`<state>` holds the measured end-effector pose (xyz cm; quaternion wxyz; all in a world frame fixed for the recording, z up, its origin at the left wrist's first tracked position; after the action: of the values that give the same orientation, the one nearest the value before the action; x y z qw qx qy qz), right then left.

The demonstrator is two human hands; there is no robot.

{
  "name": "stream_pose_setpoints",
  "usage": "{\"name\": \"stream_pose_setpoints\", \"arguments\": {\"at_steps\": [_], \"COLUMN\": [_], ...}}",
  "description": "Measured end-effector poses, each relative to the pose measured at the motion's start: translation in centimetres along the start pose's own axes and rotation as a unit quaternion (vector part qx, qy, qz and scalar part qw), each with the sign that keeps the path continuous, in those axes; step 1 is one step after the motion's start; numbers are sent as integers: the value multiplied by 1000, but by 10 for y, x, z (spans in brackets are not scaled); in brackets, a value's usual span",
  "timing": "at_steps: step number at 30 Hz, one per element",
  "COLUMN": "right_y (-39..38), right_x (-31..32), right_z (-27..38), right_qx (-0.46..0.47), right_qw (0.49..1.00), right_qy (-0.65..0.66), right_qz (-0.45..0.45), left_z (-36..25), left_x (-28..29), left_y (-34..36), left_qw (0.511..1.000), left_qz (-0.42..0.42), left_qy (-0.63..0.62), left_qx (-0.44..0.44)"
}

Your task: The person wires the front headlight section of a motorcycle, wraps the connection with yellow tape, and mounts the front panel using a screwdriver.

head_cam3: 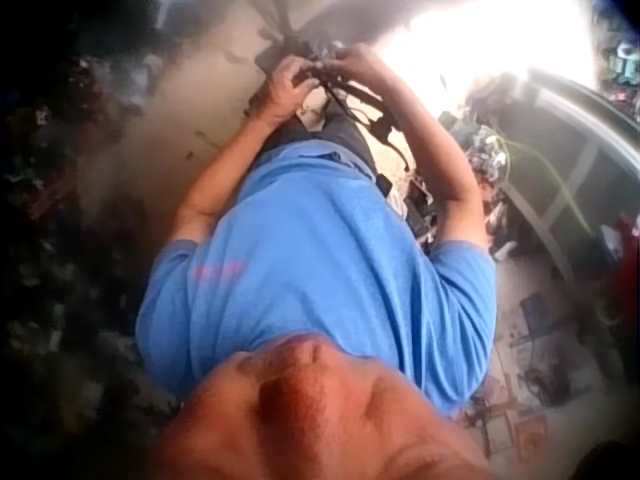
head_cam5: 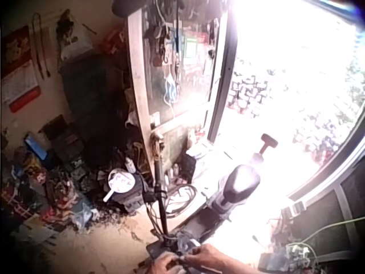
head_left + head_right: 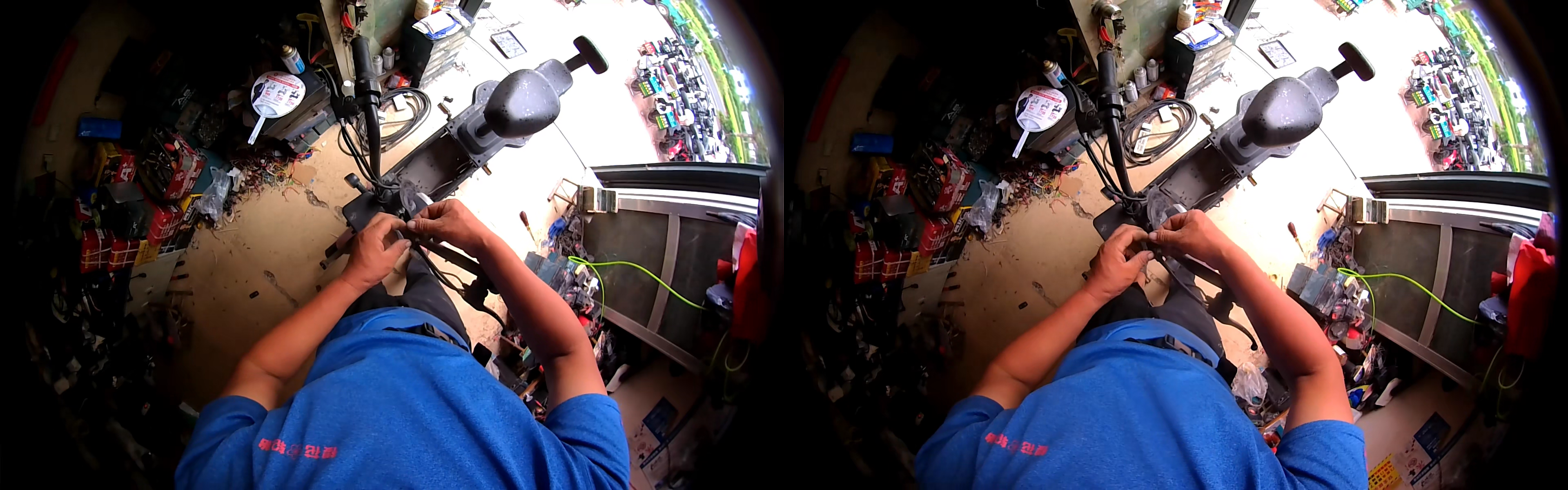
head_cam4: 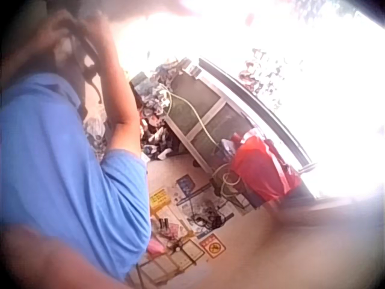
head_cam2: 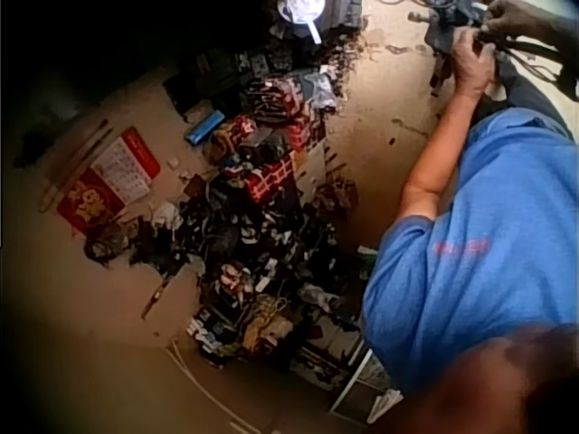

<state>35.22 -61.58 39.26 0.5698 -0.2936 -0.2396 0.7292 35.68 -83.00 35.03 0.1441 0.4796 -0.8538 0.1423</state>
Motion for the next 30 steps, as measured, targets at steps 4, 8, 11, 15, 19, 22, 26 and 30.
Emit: {"name": "stream_pose_setpoints", "arguments": {"at_steps": [4,8,11,15,19,22,26,30], "right_y": [6,0,-7,-5,-5,-9,-11,-10], "right_x": [-2,-7,-7,2,10,0,-2,-3], "right_z": [-8,0,-4,-15,-25,-24,-16,-20], "right_qx": [5,16,54,27,29,47,53,74], "right_qw": [999,998,997,998,997,998,998,996], "right_qy": [30,56,21,-14,9,31,-24,-46], "right_qz": [-19,26,57,63,76,29,-21,-31], "left_z": [2,4,10,4,0,2,4,-3], "left_x": [-3,-1,-4,-1,5,9,11,15], "left_y": [-1,-5,-12,-8,-2,1,4,4], "left_qw": [1000,1000,979,952,935,922,924,948], "left_qz": [-22,-10,21,49,86,106,110,98], "left_qy": [0,-29,-180,-262,-272,-282,-266,-195], "left_qx": [-9,2,97,152,211,244,254,230]}}
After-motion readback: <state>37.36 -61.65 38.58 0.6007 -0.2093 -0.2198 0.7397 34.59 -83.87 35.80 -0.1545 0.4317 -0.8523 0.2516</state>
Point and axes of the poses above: each hand's wrist, its own y-axis towards the middle knuckle, its own x-axis out of the back of the hand, z = x × y, the point moved 2 cm from there along y, towards the middle knuckle, and after that the axes turned 9 degrees about y, right-handed, at the moved point
